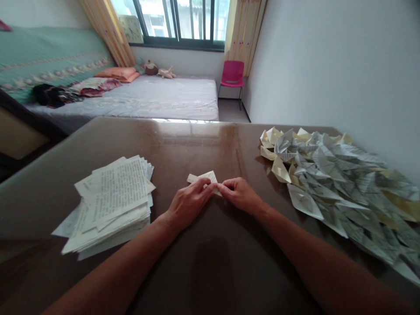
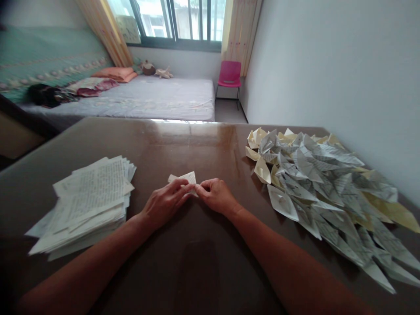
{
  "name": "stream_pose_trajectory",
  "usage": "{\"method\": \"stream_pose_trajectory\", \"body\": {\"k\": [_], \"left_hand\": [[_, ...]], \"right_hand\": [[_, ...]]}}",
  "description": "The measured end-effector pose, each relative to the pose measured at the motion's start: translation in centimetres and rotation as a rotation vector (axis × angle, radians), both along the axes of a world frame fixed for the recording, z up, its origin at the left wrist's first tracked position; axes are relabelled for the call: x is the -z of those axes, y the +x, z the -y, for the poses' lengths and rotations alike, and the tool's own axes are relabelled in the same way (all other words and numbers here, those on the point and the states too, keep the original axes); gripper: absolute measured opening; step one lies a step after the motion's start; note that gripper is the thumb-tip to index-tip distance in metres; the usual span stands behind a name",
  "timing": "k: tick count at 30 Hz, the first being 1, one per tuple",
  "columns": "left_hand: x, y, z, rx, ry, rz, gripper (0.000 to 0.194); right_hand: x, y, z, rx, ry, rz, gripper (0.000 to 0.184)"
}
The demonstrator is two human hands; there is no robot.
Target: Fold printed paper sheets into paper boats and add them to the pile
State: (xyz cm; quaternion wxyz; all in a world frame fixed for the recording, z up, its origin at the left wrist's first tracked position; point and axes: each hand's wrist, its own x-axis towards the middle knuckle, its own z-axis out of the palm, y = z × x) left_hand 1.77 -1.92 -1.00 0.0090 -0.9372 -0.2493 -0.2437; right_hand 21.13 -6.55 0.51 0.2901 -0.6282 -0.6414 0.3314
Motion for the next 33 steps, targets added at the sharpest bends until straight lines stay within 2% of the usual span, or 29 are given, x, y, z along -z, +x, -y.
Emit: {"method": "stream_pose_trajectory", "body": {"k": [3,5,6,8,10,12,17,22,26,29,33], "left_hand": [[-0.1,-0.2,-0.2,0.044,-0.042,0.018,0.026],[-0.1,-0.4,-0.5,0.094,-0.123,0.042,0.027],[-0.1,-0.6,-0.7,0.119,-0.185,0.057,0.028],[0.0,-0.9,-1.0,0.175,-0.334,0.088,0.031],[-0.2,-1.1,-1.2,0.232,-0.458,0.119,0.034],[-0.6,-1.1,-1.3,0.262,-0.533,0.148,0.035],[-1.6,-0.7,-1.1,0.2,-0.637,0.213,0.022],[-1.3,-0.4,-0.6,0.249,-0.69,0.205,0.015],[-1.2,-0.3,-0.1,0.242,-0.651,0.145,0.018],[-1.2,0.1,0.4,0.123,-0.467,0.072,0.014],[-1.4,0.7,1.0,-0.009,-0.23,-0.074,0.016]], "right_hand": [[-0.3,-0.2,0.4,-0.193,-0.071,-0.109,0.043],[-0.4,0.4,0.2,-0.256,-0.088,-0.143,0.045],[-0.4,0.9,0.0,-0.233,-0.077,-0.149,0.047],[-0.1,2.1,-0.7,-0.071,0.004,-0.147,0.05],[0.4,3.2,-1.4,0.099,0.106,-0.133,0.045],[0.8,3.9,-1.8,0.169,0.167,-0.104,0.035],[1.3,3.6,-1.8,0.174,0.201,-0.037,0.028],[1.4,2.5,-1.4,0.116,0.148,-0.041,0.031],[1.4,2.3,-1.3,0.035,0.17,0.06,0.025],[1.5,2.2,-1.3,0.064,0.169,0.131,0.02],[1.4,1.8,-1.3,0.1,0.145,0.102,0.017]]}}
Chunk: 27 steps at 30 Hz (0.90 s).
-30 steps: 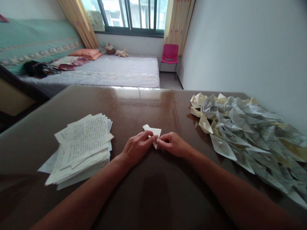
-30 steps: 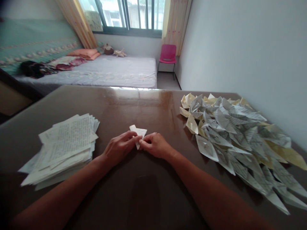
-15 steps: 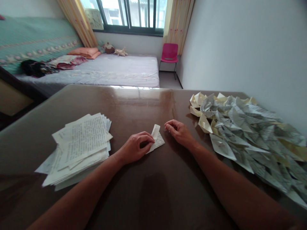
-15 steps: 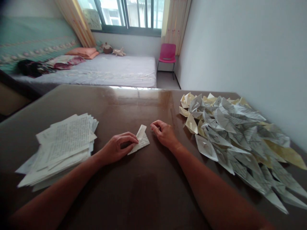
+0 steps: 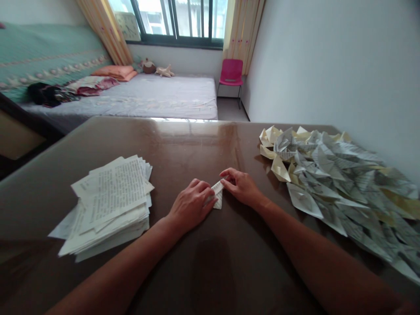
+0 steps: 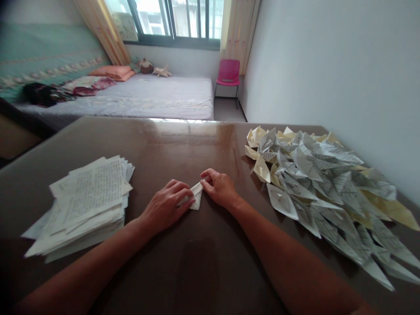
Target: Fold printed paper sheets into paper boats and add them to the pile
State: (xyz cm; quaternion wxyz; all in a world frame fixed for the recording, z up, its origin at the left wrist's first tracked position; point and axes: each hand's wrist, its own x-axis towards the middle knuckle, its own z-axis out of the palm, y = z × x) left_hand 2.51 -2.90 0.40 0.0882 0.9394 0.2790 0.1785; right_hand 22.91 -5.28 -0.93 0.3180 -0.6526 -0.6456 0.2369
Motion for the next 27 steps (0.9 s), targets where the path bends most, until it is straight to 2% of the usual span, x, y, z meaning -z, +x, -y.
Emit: {"method": "stream_pose_trajectory", "body": {"k": [5,8,11,14,20,23,25,27], "left_hand": [[0.0,0.6,0.3,-0.076,0.154,-0.126,0.028],[0.4,0.8,0.3,-0.082,0.198,-0.161,0.02],[0.7,0.9,0.1,-0.093,0.251,-0.166,0.016],[0.8,0.8,0.0,-0.093,0.267,-0.162,0.015],[0.7,0.2,-0.1,-0.09,0.199,-0.166,0.013],[0.8,-0.2,-0.5,-0.106,0.182,-0.16,0.014],[0.9,-0.5,-0.9,-0.1,0.171,-0.148,0.013],[0.9,-0.8,-1.3,-0.071,0.155,-0.126,0.013]], "right_hand": [[-0.3,-0.3,0.0,-0.032,-0.03,-0.117,0.019],[-0.5,0.0,-0.1,-0.077,-0.032,-0.198,0.019],[-0.6,0.9,-0.4,0.0,0.022,-0.172,0.024],[-0.4,1.7,-0.6,0.04,0.036,-0.124,0.019],[-0.6,2.3,-0.3,-0.159,0.053,0.044,0.012],[-1.2,3.0,-0.2,-0.323,0.051,0.068,0.005],[-1.4,3.4,-0.1,-0.434,0.022,0.026,0.009],[-1.5,3.5,0.0,-0.487,0.01,0.029,0.023]]}}
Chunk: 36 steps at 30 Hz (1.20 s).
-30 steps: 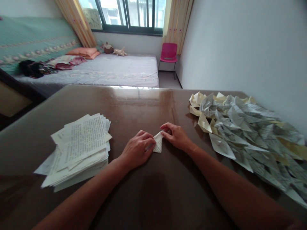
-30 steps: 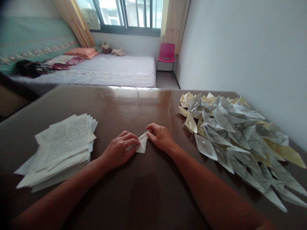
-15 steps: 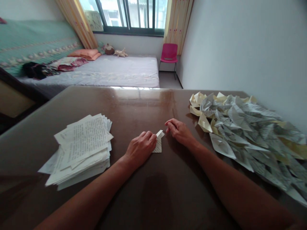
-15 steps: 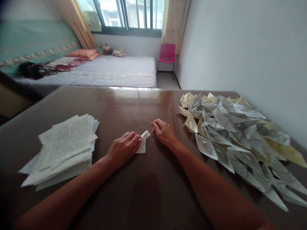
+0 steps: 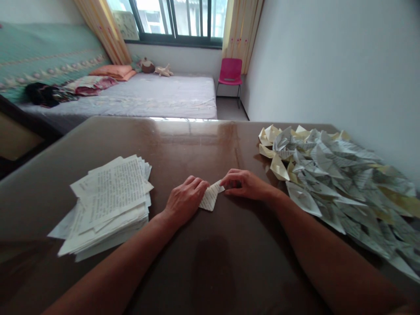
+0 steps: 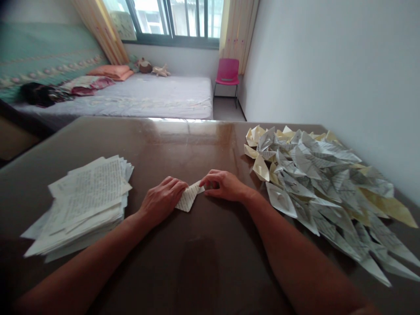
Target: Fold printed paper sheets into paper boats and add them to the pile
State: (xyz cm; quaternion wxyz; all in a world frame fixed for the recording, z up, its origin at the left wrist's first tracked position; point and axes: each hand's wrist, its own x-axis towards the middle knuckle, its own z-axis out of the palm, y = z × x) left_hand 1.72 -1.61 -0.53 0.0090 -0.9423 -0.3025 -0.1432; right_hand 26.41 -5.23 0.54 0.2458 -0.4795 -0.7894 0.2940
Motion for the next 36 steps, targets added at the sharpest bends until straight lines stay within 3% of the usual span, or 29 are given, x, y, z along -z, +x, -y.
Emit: {"method": "stream_pose_trajectory", "body": {"k": [2,6,8,12,17,26,33,36], "left_hand": [[-0.1,-0.2,-0.3,0.056,-0.01,0.01,0.015],[-0.7,-0.1,0.3,0.159,0.015,-0.021,0.019],[-1.1,0.3,1.2,0.149,0.01,-0.036,0.021],[-1.4,1.2,2.6,0.061,-0.036,-0.045,0.044],[-0.9,1.3,2.1,0.015,-0.021,-0.051,0.031],[-0.8,0.5,1.0,0.09,-0.074,0.036,0.028],[-0.9,0.4,0.6,0.063,-0.122,0.106,0.028],[-1.0,0.3,0.5,0.069,-0.141,0.13,0.027]], "right_hand": [[0.1,-0.2,0.1,-0.006,0.034,0.061,0.033],[0.3,-0.7,0.3,0.026,0.103,0.173,0.033],[0.5,-0.8,0.3,0.032,0.112,0.19,0.032],[0.7,-0.8,0.2,0.033,0.113,0.2,0.036],[0.5,-0.7,0.2,0.037,0.117,0.166,0.042],[1.5,-0.9,0.0,0.06,0.208,0.124,0.025],[1.5,-1.0,0.0,0.051,0.175,0.107,0.037],[2.0,-0.9,-0.2,0.082,0.194,0.073,0.026]]}}
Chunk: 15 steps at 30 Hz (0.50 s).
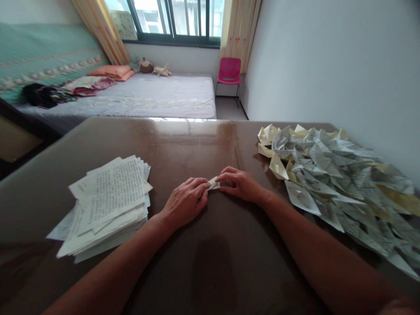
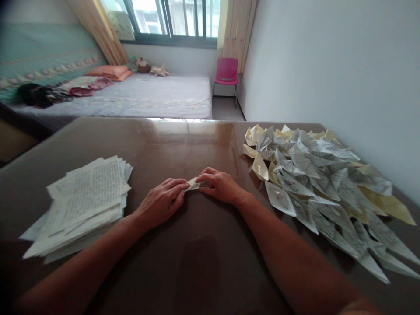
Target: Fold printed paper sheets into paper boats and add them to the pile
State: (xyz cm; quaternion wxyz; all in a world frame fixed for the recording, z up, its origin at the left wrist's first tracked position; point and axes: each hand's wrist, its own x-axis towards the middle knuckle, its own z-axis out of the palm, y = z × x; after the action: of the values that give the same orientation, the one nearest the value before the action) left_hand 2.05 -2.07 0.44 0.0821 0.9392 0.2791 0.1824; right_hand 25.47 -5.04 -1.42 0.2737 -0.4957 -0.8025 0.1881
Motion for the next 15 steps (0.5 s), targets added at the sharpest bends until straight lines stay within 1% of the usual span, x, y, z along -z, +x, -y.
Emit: {"method": "stream_pose_trajectory", "body": {"k": [2,6,15], "left_hand": [[0.0,-0.1,0.0,0.016,0.004,-0.007,0.027],[-0.3,-0.2,0.4,0.072,0.032,-0.066,0.03],[-0.5,-0.2,0.6,0.085,0.063,-0.134,0.03]], "right_hand": [[0.3,0.0,-0.1,0.002,0.024,-0.008,0.017],[0.2,-0.4,-0.1,0.015,0.024,0.052,0.018],[-0.9,-2.4,0.9,0.182,-0.006,0.253,0.015]]}}
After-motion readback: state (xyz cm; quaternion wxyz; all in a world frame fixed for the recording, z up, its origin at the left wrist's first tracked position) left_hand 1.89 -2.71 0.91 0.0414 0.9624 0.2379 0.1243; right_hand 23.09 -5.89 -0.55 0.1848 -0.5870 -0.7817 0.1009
